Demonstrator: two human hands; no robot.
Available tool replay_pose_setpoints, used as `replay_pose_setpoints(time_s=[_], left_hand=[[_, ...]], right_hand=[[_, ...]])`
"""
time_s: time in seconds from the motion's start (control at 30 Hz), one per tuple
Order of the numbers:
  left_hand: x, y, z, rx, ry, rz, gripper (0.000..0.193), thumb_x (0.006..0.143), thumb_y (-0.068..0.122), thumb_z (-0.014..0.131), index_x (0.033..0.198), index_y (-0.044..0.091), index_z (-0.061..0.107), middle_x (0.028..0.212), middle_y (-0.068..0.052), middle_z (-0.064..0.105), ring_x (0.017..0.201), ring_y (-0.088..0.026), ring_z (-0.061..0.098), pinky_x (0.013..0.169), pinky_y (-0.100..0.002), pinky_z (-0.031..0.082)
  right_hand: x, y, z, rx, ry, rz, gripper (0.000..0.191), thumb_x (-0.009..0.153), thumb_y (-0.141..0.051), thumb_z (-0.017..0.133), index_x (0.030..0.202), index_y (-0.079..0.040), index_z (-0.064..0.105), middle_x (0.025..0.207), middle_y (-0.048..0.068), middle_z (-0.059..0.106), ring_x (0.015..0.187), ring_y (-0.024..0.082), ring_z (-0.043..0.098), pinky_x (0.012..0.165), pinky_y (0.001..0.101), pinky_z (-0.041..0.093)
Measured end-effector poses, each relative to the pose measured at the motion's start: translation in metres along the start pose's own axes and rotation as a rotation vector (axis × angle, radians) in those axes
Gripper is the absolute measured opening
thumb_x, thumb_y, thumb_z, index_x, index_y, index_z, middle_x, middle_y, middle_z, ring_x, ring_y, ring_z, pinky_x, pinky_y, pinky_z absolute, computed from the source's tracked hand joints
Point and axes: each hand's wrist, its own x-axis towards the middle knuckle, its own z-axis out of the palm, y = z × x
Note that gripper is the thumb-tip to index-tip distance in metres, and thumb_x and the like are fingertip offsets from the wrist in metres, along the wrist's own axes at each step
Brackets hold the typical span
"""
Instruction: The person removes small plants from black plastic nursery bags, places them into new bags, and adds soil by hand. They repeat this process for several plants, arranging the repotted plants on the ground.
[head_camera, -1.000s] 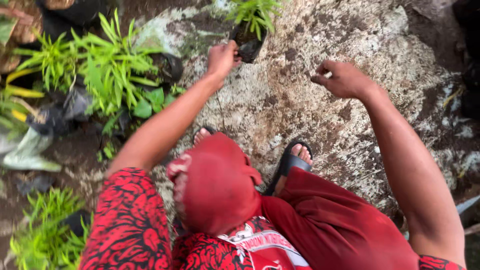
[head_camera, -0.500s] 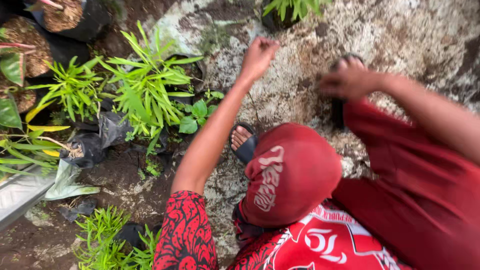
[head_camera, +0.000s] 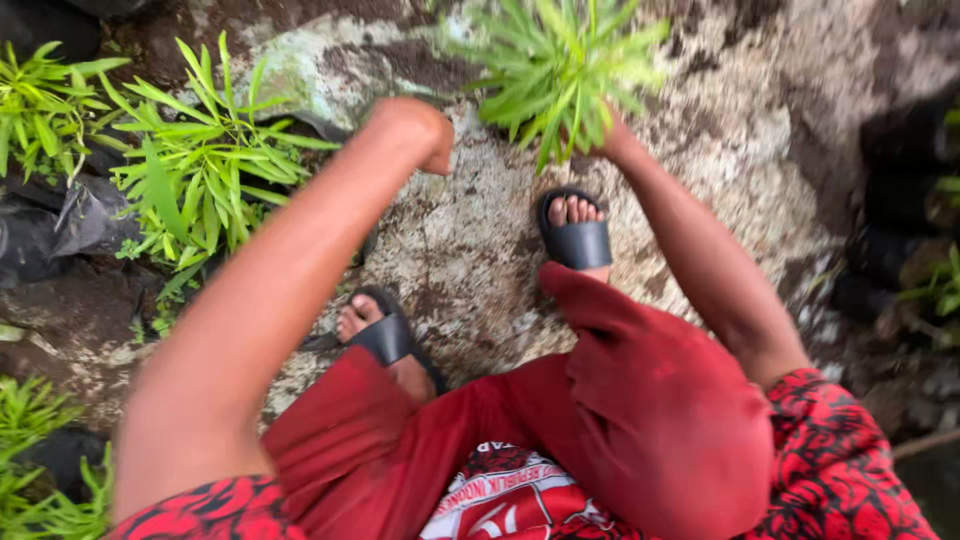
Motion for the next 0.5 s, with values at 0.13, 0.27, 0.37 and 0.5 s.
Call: replay_pose_setpoints(time_s=[0.13,0.27,0.37,0.5], left_hand=[[0.029,0.041,0.009,-0.346,0.427,-0.118,0.058,0.090,0.055,0.070,0.128,0.011,0.066,0.120,-0.019,0.068,0.109,-0.038,0.065,0.090,-0.051,0.053],[0.038,0.067,0.015,-0.549,0.665,-0.135,0.052,0.091,0.048,0.070,0.129,0.013,0.066,0.118,-0.019,0.069,0.107,-0.039,0.066,0.088,-0.052,0.053],[0.049,0.070,0.015,-0.621,0.772,-0.203,0.048,0.093,0.043,0.070,0.130,0.014,0.066,0.117,-0.018,0.069,0.105,-0.039,0.066,0.086,-0.052,0.053],[0.061,0.064,0.024,-0.704,0.761,-0.263,0.044,0.094,0.036,0.071,0.132,0.015,0.065,0.115,-0.018,0.070,0.103,-0.040,0.067,0.084,-0.052,0.054]], right_hand=[[0.005,0.010,-0.021,0.264,0.080,0.114,0.034,0.100,-0.028,0.068,0.127,-0.007,0.069,0.128,0.020,0.068,0.112,0.041,0.064,0.095,0.0509,0.055],[0.003,0.027,-0.042,0.492,-0.255,0.471,0.035,0.097,-0.031,0.067,0.123,-0.007,0.071,0.113,0.020,0.073,0.102,0.036,0.071,0.092,0.0477,0.056],[0.004,0.069,-0.059,0.619,-0.238,0.285,0.028,0.101,-0.024,0.066,0.120,-0.003,0.067,0.114,0.018,0.070,0.104,0.029,0.068,0.090,0.0440,0.055],[0.010,0.185,-0.100,0.507,0.345,0.493,0.016,0.102,-0.004,0.051,0.101,-0.007,0.068,0.109,0.008,0.070,0.100,0.019,0.069,0.089,0.0348,0.061]])
